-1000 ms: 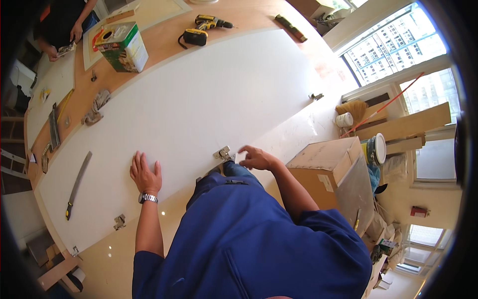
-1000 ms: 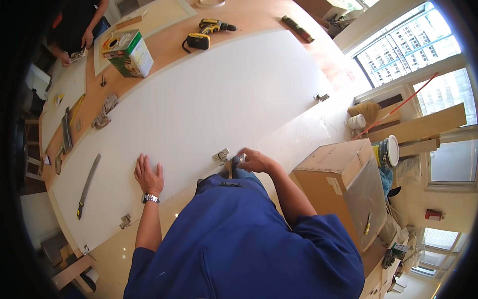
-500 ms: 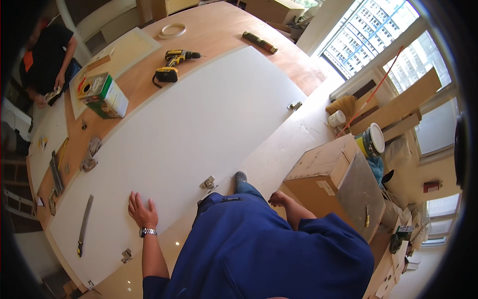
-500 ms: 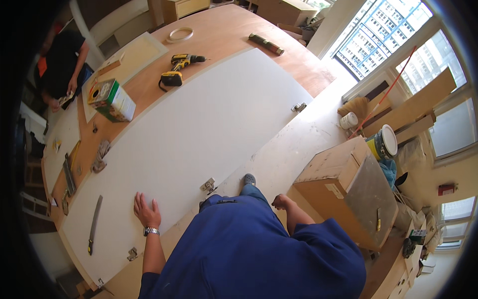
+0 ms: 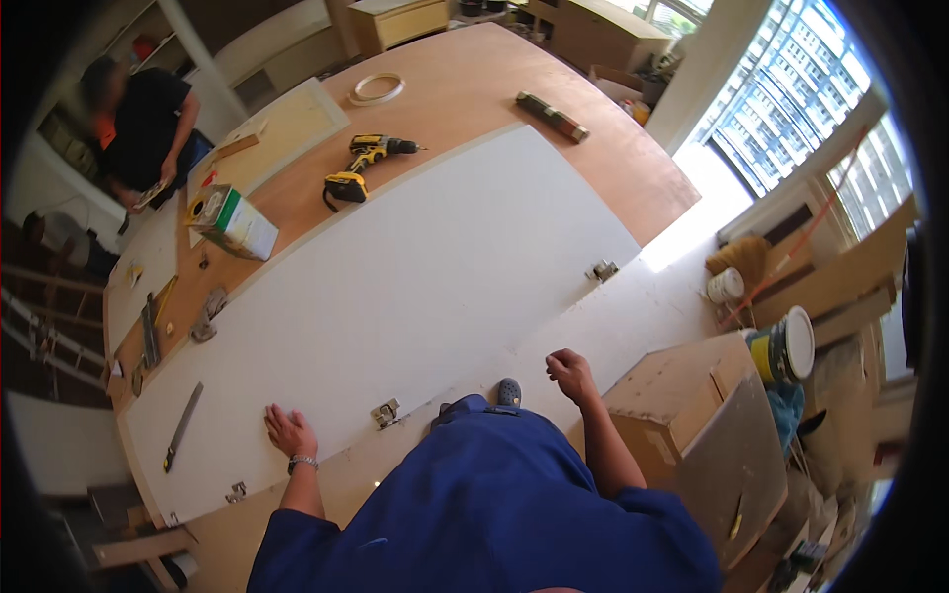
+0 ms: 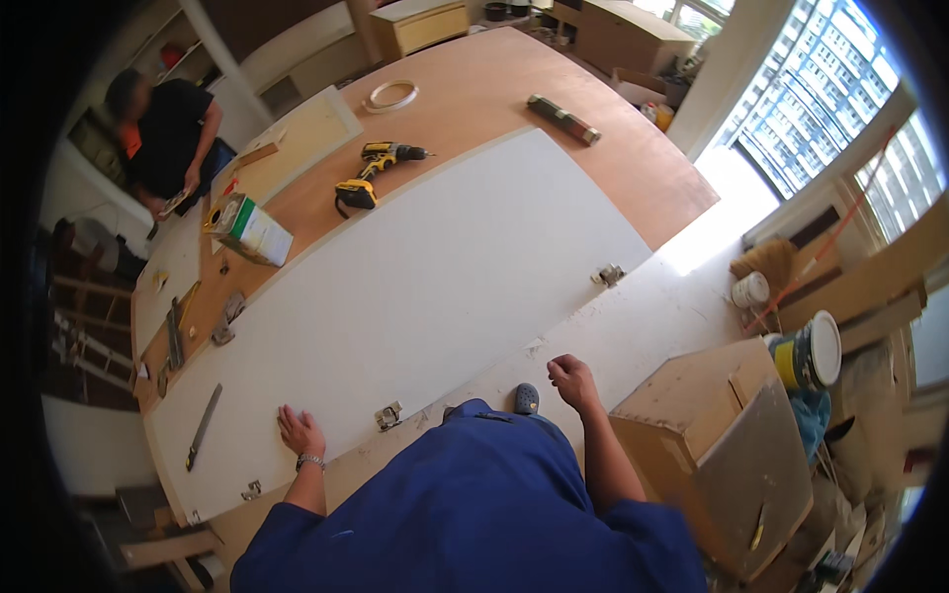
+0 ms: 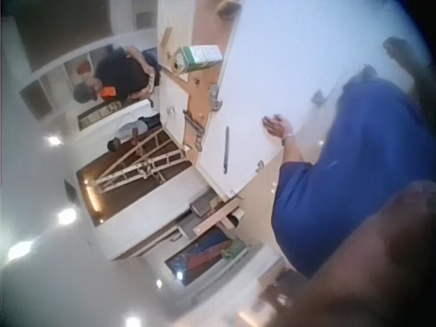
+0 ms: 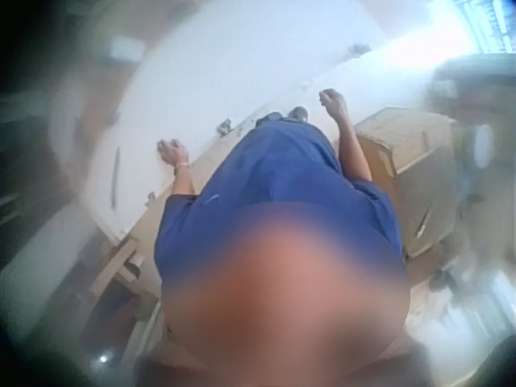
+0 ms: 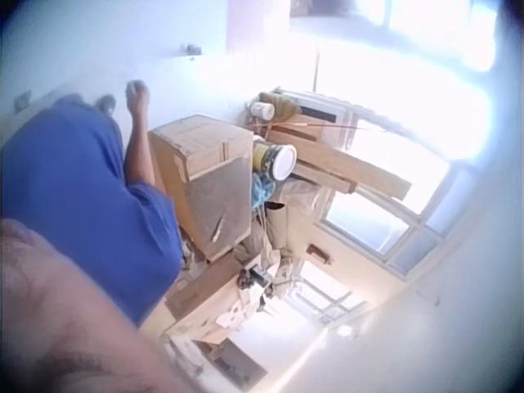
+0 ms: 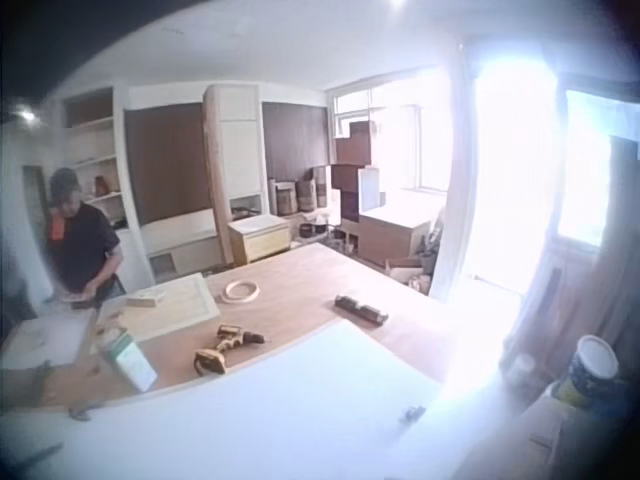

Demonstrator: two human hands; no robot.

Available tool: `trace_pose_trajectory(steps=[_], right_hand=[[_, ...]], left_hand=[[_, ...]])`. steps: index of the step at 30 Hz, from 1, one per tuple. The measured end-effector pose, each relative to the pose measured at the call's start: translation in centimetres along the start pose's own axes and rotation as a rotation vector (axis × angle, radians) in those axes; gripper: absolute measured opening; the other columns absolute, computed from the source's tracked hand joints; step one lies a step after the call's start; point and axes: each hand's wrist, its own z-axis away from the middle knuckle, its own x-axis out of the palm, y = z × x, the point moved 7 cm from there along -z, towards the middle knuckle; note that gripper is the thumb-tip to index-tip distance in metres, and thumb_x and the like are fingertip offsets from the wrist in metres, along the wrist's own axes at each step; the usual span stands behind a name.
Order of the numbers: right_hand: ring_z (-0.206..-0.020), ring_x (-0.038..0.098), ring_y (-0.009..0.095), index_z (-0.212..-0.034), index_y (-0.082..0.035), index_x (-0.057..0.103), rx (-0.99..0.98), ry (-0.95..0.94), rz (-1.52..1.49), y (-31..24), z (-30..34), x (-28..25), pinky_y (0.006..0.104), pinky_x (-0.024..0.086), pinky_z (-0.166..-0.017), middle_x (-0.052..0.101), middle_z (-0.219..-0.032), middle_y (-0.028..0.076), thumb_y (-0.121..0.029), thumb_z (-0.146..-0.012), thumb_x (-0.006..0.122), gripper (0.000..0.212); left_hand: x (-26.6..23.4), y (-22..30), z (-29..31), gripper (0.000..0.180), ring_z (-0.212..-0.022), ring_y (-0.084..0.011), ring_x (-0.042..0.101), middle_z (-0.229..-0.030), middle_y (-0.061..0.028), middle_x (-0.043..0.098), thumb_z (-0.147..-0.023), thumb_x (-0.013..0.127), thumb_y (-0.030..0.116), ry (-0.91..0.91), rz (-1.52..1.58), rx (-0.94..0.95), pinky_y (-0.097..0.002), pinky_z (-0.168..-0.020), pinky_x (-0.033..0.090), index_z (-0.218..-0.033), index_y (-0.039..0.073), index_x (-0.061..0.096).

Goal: The person holds a whiteboard panel and then a measuring tape to measure the distance between hinges on the door and then measures the dimensions of a built-in shelf unit.

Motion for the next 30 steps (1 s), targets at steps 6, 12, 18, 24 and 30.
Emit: trace_pose_trajectory(steps=[6,12,18,24,30], right_hand=[[-0.071,0.062,0.017,-0.098,0.002,0.063,-0.24,0.067,-0.022,-6.1,-5.6,-2.4,0.0309,0.051,-0.067,0.066,-0.078,0.01,-0.023,-0.089,0.062,0.026],[-0.083,0.063,0.029,-0.101,-0.001,0.063,-0.692,0.109,0.38,-13.6,-9.7,2.6,0.0394,0.049,-0.074,0.064,-0.092,0.016,-0.019,-0.088,0.06,0.023],[-0.096,0.057,0.033,-0.101,-0.003,0.062,-0.77,0.14,0.766,-11.8,-10.0,6.4,0.0431,0.045,-0.083,0.058,-0.106,0.015,-0.027,-0.089,0.057,0.028],[-0.1,0.053,0.035,-0.101,-0.003,0.061,-0.72,0.061,0.819,-12.6,-9.7,7.8,0.0459,0.041,-0.084,0.056,-0.105,0.016,-0.029,-0.092,0.051,0.029],[-0.098,0.053,0.034,-0.1,-0.004,0.06,-0.712,0.098,0.811,-12.9,-10.0,7.7,0.0455,0.041,-0.083,0.055,-0.104,0.015,-0.029,-0.093,0.05,0.028]], left_hand=[[-1.2,3.5,3.9,0.064,-0.142,-0.029,0.019,-0.155,-0.0061,0.023,-0.094,0.042,0.045,-0.072,-0.031,-0.22,-0.0508,-0.112,0.019,-0.146,0.009,0.029],[-1.1,3.5,5.2,0.063,-0.139,-0.0292,0.024,-0.151,-0.0051,0.03,-0.091,0.048,0.046,0.059,0.01,-0.352,-0.0549,-0.109,0.022,-0.141,0.009,0.037],[-3.2,4.0,6.1,0.06,-0.137,-0.0281,0.028,-0.148,-0.005,0.034,-0.09,0.048,0.047,0.128,0.043,-0.354,-0.0543,-0.11,0.022,-0.137,0.011,0.042],[-3.5,3.2,6.8,0.061,-0.139,-0.0266,0.024,-0.15,-0.0045,0.032,-0.09,0.048,0.047,0.11,0.081,-0.401,-0.0516,-0.113,0.017,-0.14,0.012,0.039],[-3.7,3.7,6.0,0.061,-0.14,-0.0263,0.023,-0.151,-0.0041,0.031,-0.09,0.046,0.047,0.05,0.112,-0.417,-0.0506,-0.114,0.015,-0.141,0.013,0.039]])
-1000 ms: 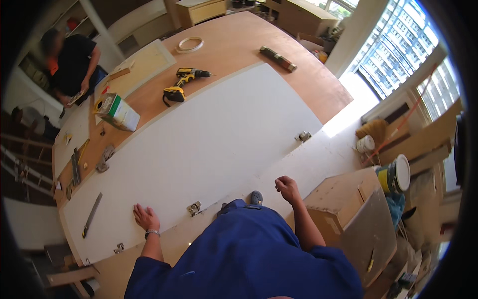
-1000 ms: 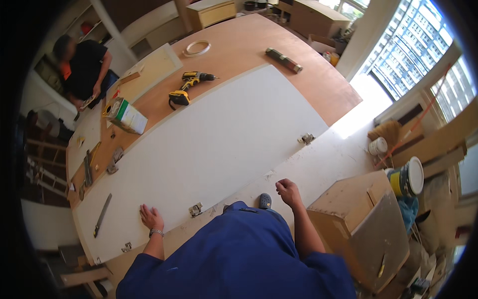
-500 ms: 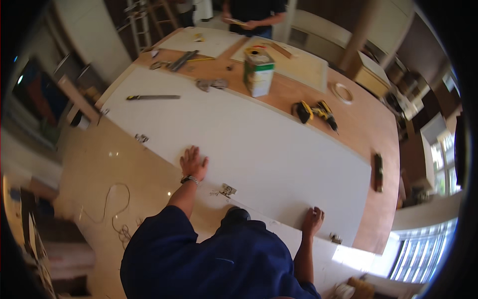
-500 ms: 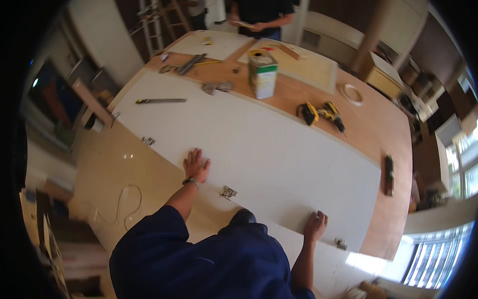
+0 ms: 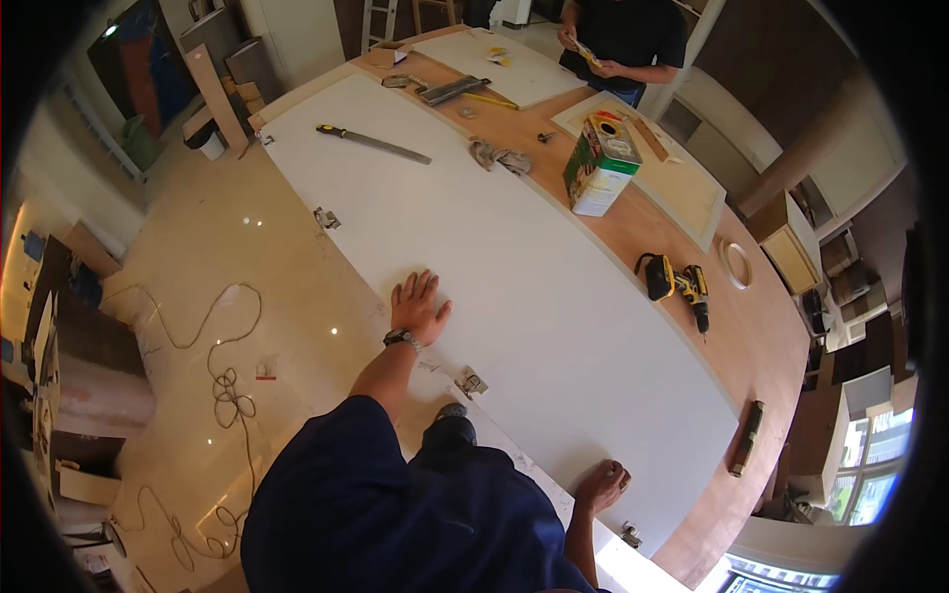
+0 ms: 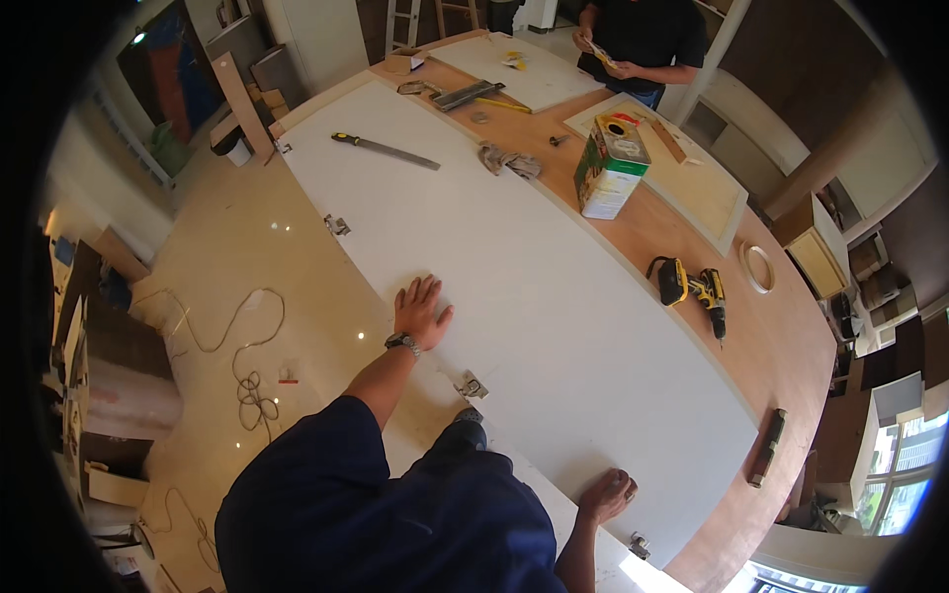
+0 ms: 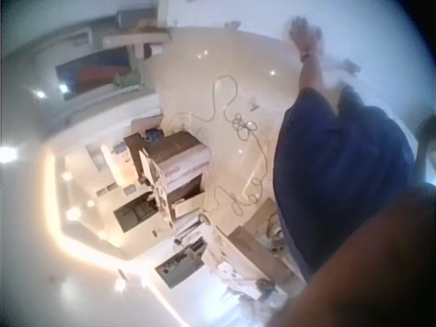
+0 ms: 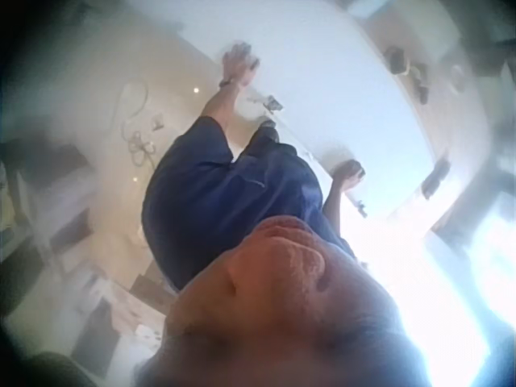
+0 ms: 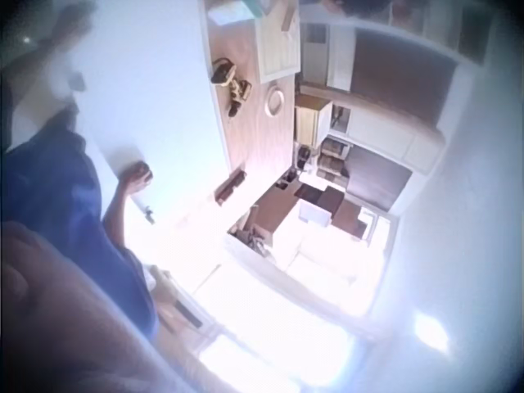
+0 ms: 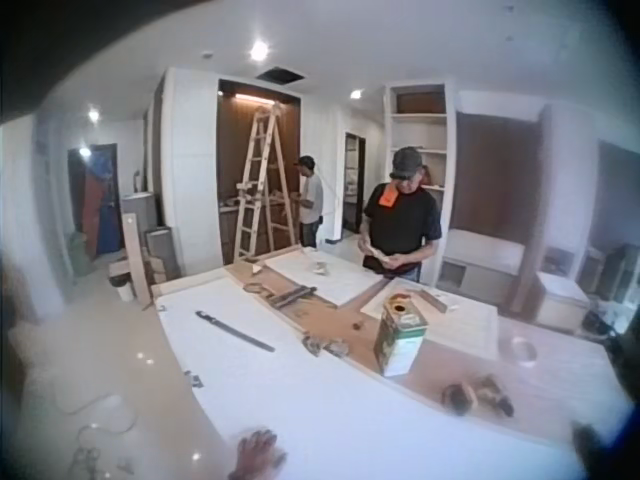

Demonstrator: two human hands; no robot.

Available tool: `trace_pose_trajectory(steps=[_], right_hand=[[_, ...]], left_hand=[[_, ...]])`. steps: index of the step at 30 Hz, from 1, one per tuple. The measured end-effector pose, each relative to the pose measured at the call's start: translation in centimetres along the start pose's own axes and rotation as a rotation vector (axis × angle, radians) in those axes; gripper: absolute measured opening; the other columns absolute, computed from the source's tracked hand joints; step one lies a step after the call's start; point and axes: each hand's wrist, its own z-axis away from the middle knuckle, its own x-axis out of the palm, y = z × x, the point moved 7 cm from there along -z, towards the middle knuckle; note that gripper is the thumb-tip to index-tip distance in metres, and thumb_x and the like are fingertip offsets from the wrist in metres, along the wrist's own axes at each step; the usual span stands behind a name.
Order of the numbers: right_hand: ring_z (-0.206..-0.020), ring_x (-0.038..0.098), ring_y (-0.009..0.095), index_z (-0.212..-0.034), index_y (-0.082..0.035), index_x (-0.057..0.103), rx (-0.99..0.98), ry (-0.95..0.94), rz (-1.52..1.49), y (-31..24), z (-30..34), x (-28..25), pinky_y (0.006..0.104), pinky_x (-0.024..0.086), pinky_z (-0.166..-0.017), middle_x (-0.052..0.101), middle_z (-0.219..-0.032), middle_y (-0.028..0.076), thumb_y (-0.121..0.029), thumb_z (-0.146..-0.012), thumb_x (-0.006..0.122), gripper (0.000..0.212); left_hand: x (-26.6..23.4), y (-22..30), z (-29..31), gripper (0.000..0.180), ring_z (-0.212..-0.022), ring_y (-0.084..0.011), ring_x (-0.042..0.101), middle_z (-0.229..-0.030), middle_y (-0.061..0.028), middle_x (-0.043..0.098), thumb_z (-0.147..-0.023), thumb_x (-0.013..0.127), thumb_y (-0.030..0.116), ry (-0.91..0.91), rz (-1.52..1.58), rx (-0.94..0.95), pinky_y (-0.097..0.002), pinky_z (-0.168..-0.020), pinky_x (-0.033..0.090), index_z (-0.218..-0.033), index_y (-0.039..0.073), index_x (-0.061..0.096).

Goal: The person holds a whiteboard panel and then a measuring tape to measure the distance between hinges on the door and then measures the dimensions of a built-in shelf unit.

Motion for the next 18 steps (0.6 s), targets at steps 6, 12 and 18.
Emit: trace_pose_trajectory(steps=[6,12,18], right_hand=[[-0.097,0.054,0.034,-0.098,-0.003,0.06,-0.015,0.011,-0.019,-0.12,0.08,0.22,0.0463,0.042,-0.082,0.056,-0.102,0.016,-0.029,-0.091,0.052,0.028],[-0.098,0.054,0.034,-0.099,-0.003,0.06,-0.006,0.02,-0.002,-0.09,0.37,0.01,0.0456,0.042,-0.084,0.056,-0.105,0.016,-0.033,-0.09,0.052,0.032],[-0.097,0.054,0.034,-0.098,-0.002,0.06,-0.027,0.046,-0.012,-0.5,0.32,-0.15,0.0461,0.042,-0.081,0.056,-0.102,0.016,-0.028,-0.09,0.055,0.027]], left_hand=[[-0.22,-0.35,0.2,0.061,-0.14,-0.0266,0.022,-0.151,-0.0043,0.031,-0.09,0.047,0.046,0.001,-0.008,-0.015,-0.0499,-0.114,0.015,-0.14,0.013,0.039],[-0.11,-0.31,0.05,0.06,-0.141,-0.0262,0.022,-0.151,-0.0042,0.03,-0.091,0.045,0.047,-0.001,0.003,-0.005,-0.0498,-0.114,0.015,-0.14,0.013,0.038],[-0.35,-0.34,0.25,0.06,-0.14,-0.0254,0.022,-0.151,-0.0038,0.029,-0.091,0.045,0.047,-0.009,-0.012,-0.012,-0.0495,-0.114,0.015,-0.141,0.014,0.038]])
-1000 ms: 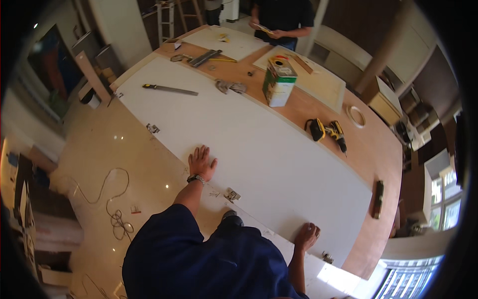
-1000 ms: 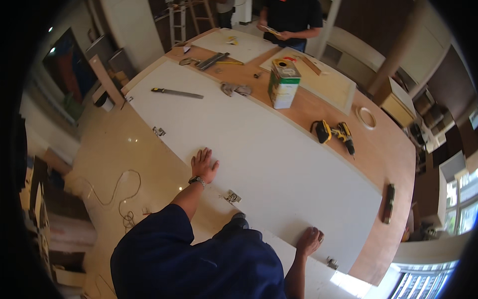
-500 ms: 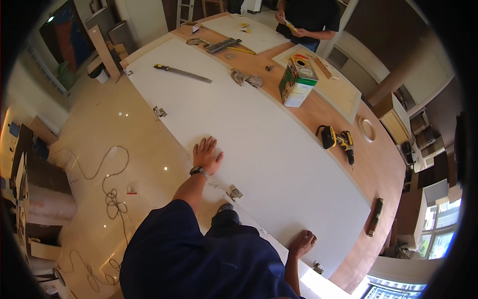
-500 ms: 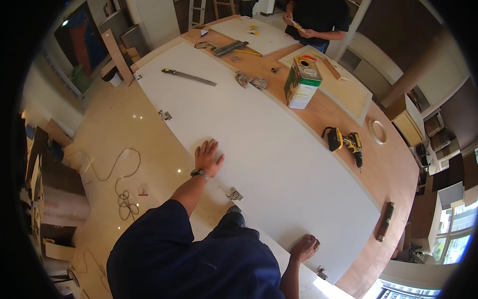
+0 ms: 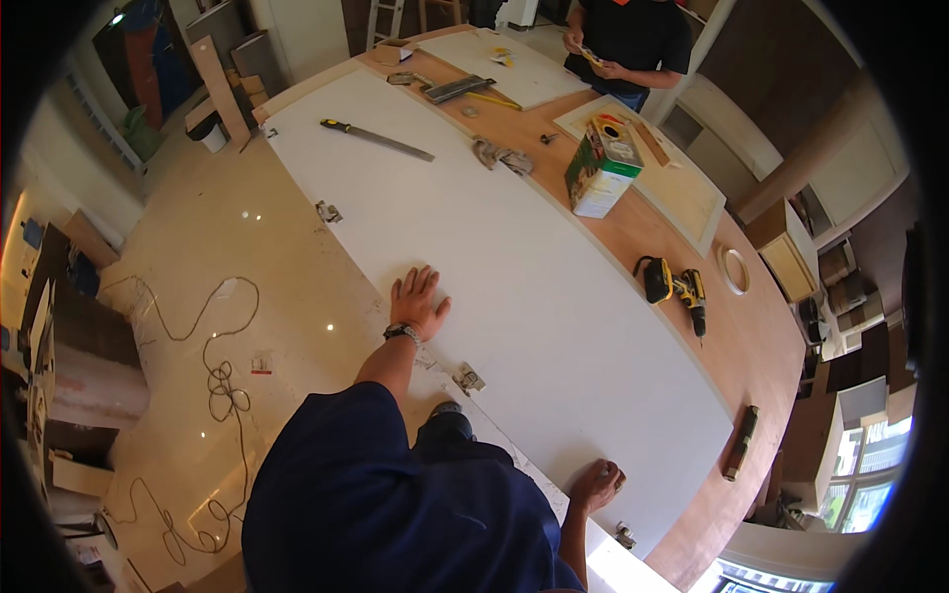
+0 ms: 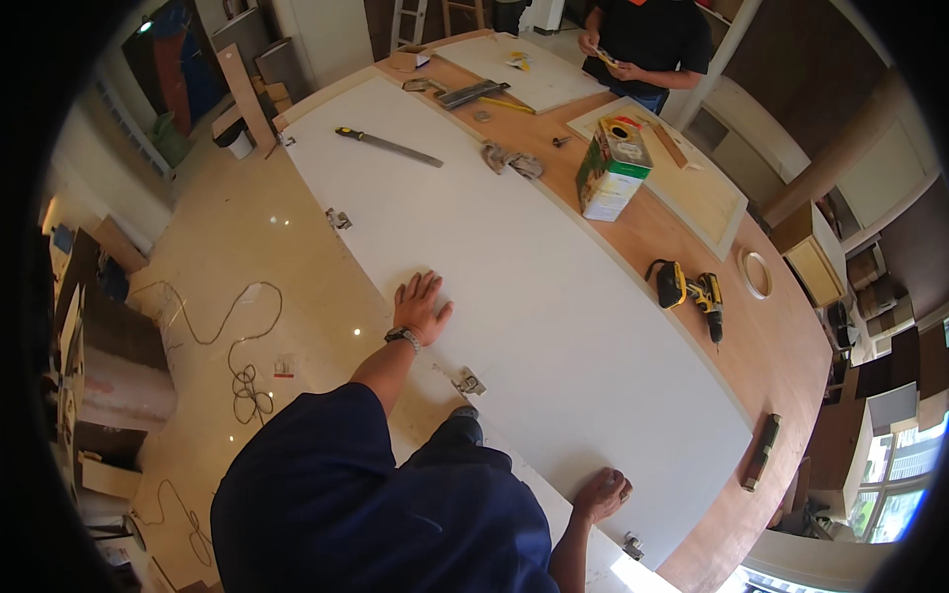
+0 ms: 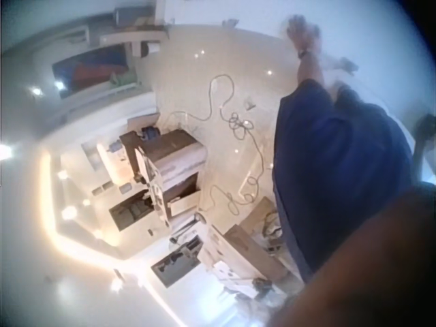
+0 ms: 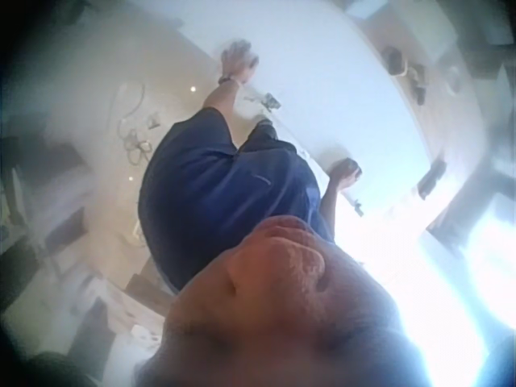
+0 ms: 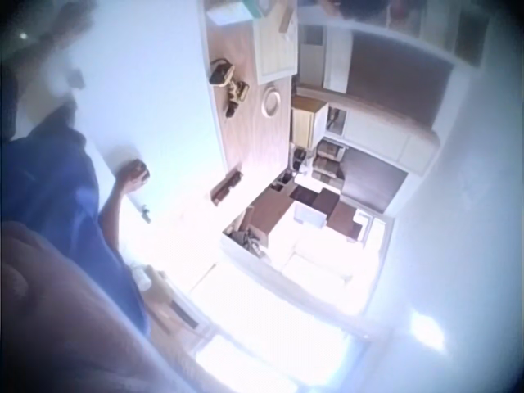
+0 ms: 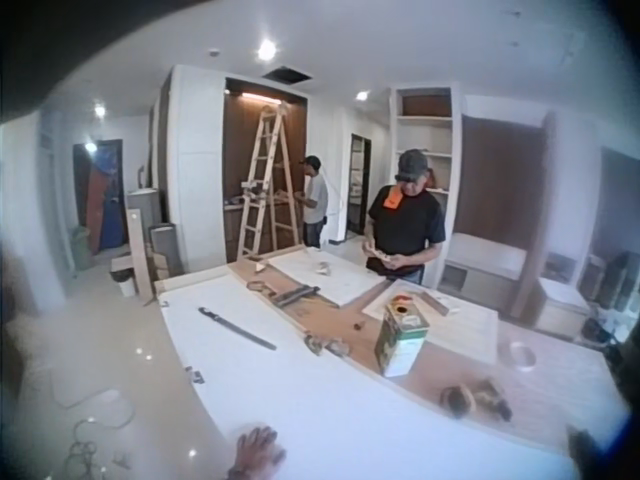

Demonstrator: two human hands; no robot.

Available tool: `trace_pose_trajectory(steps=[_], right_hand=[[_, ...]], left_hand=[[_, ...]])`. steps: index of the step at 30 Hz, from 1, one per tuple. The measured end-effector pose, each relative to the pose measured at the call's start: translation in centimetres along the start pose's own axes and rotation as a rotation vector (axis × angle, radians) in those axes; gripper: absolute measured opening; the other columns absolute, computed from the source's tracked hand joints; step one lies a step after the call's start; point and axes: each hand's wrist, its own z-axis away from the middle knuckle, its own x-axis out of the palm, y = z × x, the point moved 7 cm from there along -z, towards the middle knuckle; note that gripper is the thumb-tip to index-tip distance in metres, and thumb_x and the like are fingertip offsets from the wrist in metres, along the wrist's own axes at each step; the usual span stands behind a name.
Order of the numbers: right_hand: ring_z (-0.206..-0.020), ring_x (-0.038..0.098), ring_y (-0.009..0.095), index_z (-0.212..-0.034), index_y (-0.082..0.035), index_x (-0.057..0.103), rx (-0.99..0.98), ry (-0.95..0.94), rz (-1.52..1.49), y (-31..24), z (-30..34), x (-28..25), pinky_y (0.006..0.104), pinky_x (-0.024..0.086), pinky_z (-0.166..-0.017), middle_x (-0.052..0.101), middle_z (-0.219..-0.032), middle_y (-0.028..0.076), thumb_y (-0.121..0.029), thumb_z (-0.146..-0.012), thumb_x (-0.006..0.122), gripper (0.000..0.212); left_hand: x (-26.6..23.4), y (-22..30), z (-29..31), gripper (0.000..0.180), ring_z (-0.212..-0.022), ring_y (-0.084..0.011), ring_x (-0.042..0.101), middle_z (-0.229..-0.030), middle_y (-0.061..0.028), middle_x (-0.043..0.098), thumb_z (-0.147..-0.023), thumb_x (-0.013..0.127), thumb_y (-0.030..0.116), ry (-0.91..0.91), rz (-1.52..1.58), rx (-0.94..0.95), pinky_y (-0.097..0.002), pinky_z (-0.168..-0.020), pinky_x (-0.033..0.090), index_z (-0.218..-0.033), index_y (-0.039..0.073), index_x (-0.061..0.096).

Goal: The person holds a whiteboard panel and then a measuring tape to measure the distance between hinges on the door and then measures the dimensions of a built-in shelf unit.

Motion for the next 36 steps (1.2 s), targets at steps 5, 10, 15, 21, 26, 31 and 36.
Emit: trace_pose_trajectory(steps=[5,10,15,21,26,31,36], right_hand=[[-0.097,0.054,0.034,-0.099,-0.002,0.06,-0.012,0.0,0.003,-0.11,0.11,-0.14,0.0459,0.042,-0.082,0.056,-0.102,0.016,-0.029,-0.09,0.054,0.029],[-0.1,0.053,0.034,-0.101,-0.002,0.06,0.013,-0.036,0.009,-0.04,0.03,-0.03,0.0456,0.041,-0.085,0.055,-0.105,0.016,-0.031,-0.091,0.052,0.032],[-0.102,0.052,0.034,-0.101,-0.002,0.059,0.029,-0.049,0.007,0.4,-0.08,0.21,0.0457,0.041,-0.085,0.054,-0.106,0.016,-0.032,-0.09,0.052,0.033],[-0.101,0.053,0.034,-0.101,-0.002,0.059,0.034,-0.059,0.009,0.12,0.02,0.01,0.0465,0.041,-0.085,0.054,-0.105,0.016,-0.032,-0.09,0.052,0.033],[-0.099,0.053,0.035,-0.1,-0.002,0.058,0.042,-0.064,-0.006,0.37,0.02,0.18,0.0471,0.041,-0.083,0.054,-0.104,0.017,-0.031,-0.09,0.053,0.032],[-0.098,0.055,0.035,-0.099,-0.004,0.06,0.027,-0.031,0.01,0.45,0.09,0.1,0.0459,0.042,-0.084,0.055,-0.104,0.016,-0.033,-0.09,0.053,0.031],[-0.098,0.055,0.035,-0.1,-0.004,0.06,0.015,-0.023,-0.015,0.09,-0.04,-0.06,0.0458,0.042,-0.084,0.056,-0.105,0.016,-0.033,-0.09,0.054,0.031]], left_hand=[[0.14,-0.16,0.05,0.06,-0.14,-0.0251,0.022,-0.151,-0.0036,0.029,-0.091,0.044,0.047,0.017,0.012,0.002,-0.0491,-0.114,0.015,-0.141,0.014,0.038],[0.08,-0.02,-0.12,0.061,-0.14,-0.0244,0.022,-0.151,-0.0032,0.029,-0.091,0.043,0.048,0.0,0.0,0.001,-0.0486,-0.114,0.015,-0.141,0.013,0.038],[-0.01,0.08,-0.16,0.06,-0.14,-0.0244,0.022,-0.151,-0.0034,0.03,-0.091,0.043,0.048,-0.015,0.005,-0.008,-0.0481,-0.114,0.015,-0.141,0.013,0.038],[-0.21,-0.06,0.01,0.06,-0.14,-0.0247,0.024,-0.15,-0.0032,0.032,-0.091,0.046,0.047,0.005,0.015,-0.007,-0.0491,-0.114,0.016,-0.14,0.013,0.039],[0.04,-0.28,0.04,0.06,-0.14,-0.025,0.024,-0.149,-0.0031,0.033,-0.09,0.046,0.047,0.038,0.031,0.001,-0.0496,-0.114,0.016,-0.139,0.013,0.04],[0.07,-0.11,-0.01,0.059,-0.14,-0.025,0.024,-0.15,-0.0032,0.032,-0.09,0.047,0.046,0.031,0.031,-0.004,-0.0495,-0.114,0.016,-0.139,0.013,0.041],[0.04,-0.14,0.02,0.06,-0.14,-0.0249,0.023,-0.15,-0.0036,0.031,-0.09,0.046,0.046,0.014,0.015,-0.01,-0.0486,-0.114,0.016,-0.14,0.012,0.04]])
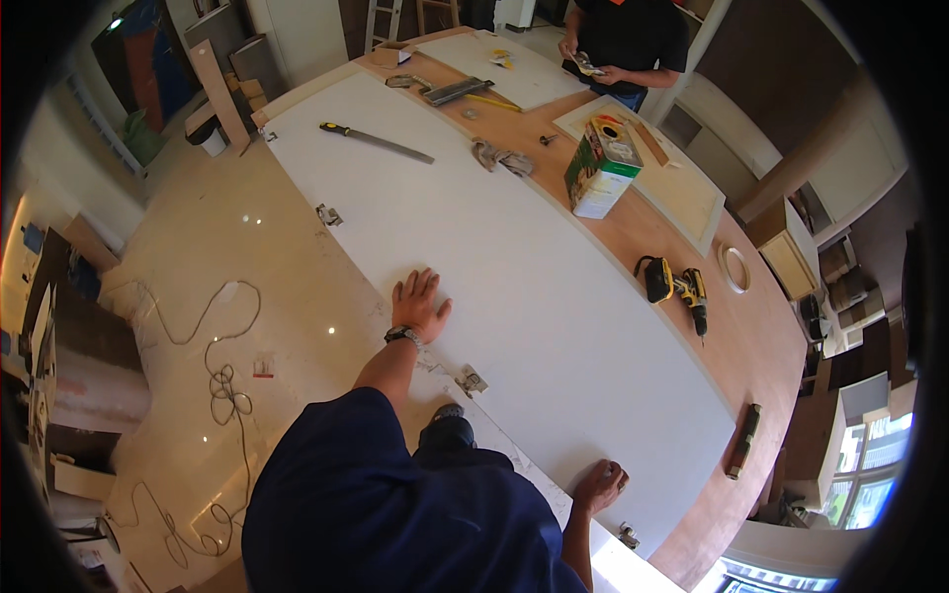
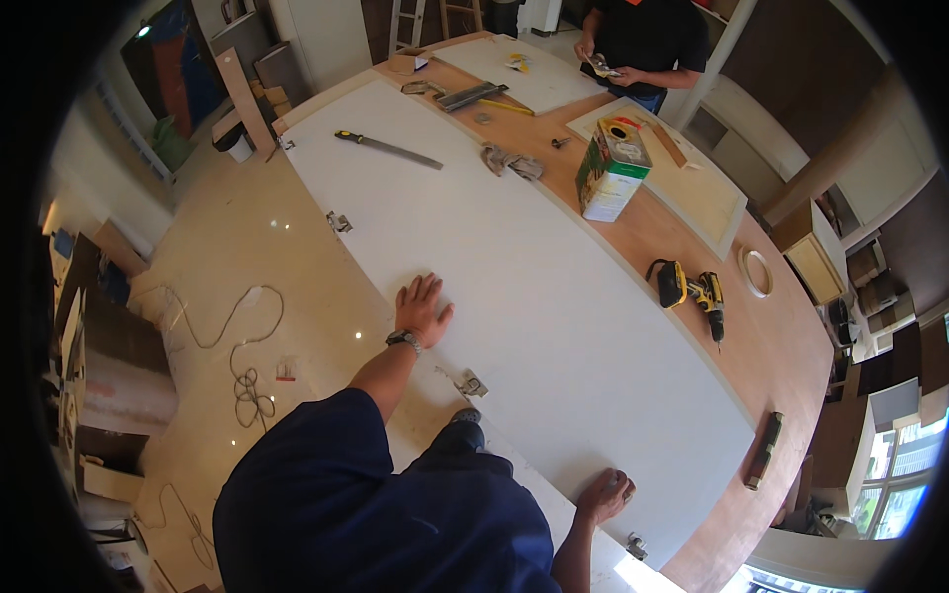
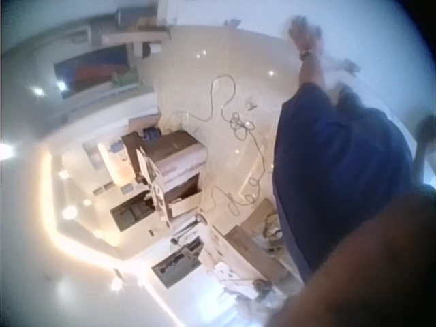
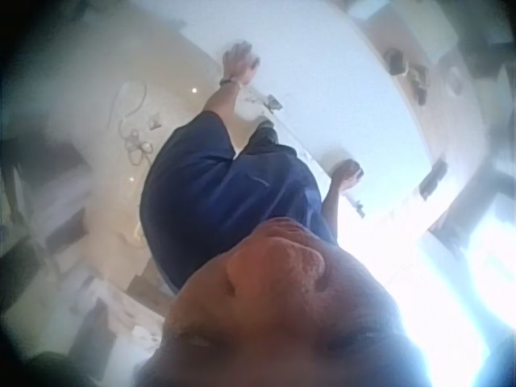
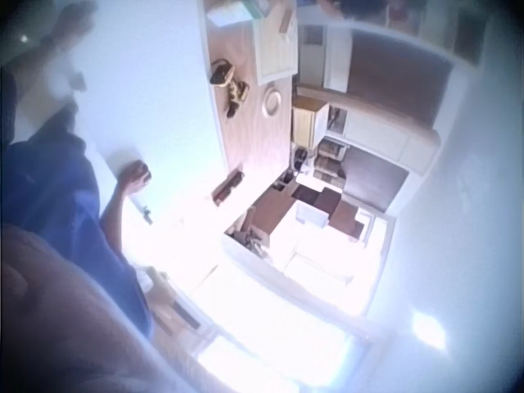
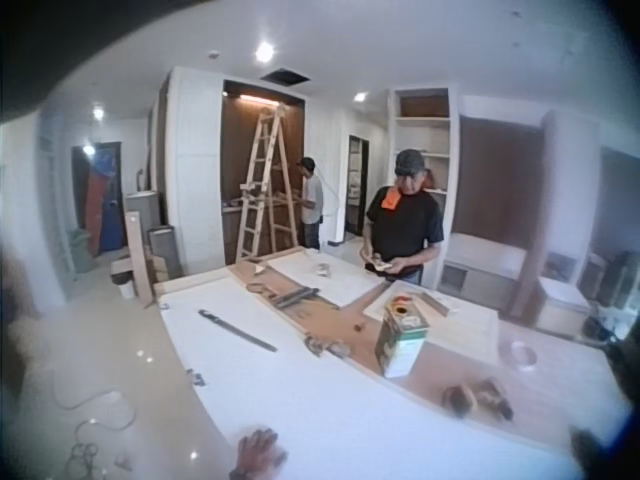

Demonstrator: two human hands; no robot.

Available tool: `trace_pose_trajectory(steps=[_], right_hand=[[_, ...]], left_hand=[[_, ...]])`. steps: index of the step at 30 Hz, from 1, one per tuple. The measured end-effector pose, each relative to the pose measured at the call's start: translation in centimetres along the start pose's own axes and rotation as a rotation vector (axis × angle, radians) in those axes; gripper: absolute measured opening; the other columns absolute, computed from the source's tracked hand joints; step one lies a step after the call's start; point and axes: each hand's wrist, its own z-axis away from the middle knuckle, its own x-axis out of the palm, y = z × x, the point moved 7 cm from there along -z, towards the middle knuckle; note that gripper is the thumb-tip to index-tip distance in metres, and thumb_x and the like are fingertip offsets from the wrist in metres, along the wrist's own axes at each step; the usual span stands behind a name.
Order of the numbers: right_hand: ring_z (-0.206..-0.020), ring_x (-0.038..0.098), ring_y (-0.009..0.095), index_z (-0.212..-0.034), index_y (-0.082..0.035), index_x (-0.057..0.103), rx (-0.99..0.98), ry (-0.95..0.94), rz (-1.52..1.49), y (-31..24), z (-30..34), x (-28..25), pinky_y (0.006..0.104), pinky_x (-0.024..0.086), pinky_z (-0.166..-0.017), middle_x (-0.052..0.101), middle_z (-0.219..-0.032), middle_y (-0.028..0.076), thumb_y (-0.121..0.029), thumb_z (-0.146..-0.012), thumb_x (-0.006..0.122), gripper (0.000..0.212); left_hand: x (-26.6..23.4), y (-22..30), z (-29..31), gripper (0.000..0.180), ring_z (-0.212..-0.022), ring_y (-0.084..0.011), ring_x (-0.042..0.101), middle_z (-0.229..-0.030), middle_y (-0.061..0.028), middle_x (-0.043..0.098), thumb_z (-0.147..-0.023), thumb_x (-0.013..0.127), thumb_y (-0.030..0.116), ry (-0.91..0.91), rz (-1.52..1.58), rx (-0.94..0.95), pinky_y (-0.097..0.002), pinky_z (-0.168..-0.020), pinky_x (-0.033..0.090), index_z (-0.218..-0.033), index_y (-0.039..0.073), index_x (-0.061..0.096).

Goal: The person holds a whiteboard panel and then a measuring tape to measure the distance between hinges on the door and then measures the dimensions of a built-in shelf unit.

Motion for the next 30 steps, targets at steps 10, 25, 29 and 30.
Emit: trace_pose_trajectory(steps=[10,25,29,30], right_hand=[[-0.098,0.053,0.034,-0.099,-0.003,0.06,0.023,-0.011,0.015,0.3,0.1,0.1,0.0458,0.041,-0.083,0.055,-0.104,0.015,-0.031,-0.09,0.053,0.03],[-0.099,0.054,0.034,-0.099,-0.003,0.061,0.037,-0.045,-0.019,0.3,-0.2,0.2,0.0457,0.042,-0.084,0.056,-0.106,0.015,-0.031,-0.089,0.053,0.03],[-0.099,0.054,0.034,-0.099,-0.004,0.061,0.057,-0.005,-0.017,1.3,-0.3,0.5,0.045,0.042,-0.085,0.056,-0.106,0.014,-0.031,-0.088,0.054,0.03],[-0.099,0.054,0.034,-0.098,-0.004,0.061,0.052,-0.01,-0.015,1.1,-0.3,0.5,0.0447,0.042,-0.085,0.056,-0.106,0.014,-0.03,-0.088,0.054,0.029]], left_hand=[[0.3,0.0,0.0,0.06,-0.14,-0.0249,0.022,-0.15,-0.0041,0.032,-0.09,0.046,0.046,0.023,-0.001,0.011,-0.0484,-0.114,0.015,-0.14,0.012,0.04],[0.4,0.2,-0.3,0.059,-0.139,-0.0252,0.025,-0.149,-0.0039,0.033,-0.089,0.049,0.044,0.065,-0.002,0.048,-0.049,-0.113,0.018,-0.138,0.012,0.042],[0.4,0.3,-0.2,0.058,-0.138,-0.0255,0.027,-0.147,-0.004,0.035,-0.088,0.051,0.043,0.069,-0.011,0.042,-0.0499,-0.112,0.019,-0.137,0.012,0.043],[0.5,0.2,-0.3,0.058,-0.137,-0.0257,0.027,-0.147,-0.004,0.036,-0.088,0.052,0.043,0.078,-0.013,0.037,-0.0504,-0.112,0.02,-0.136,0.012,0.044]])
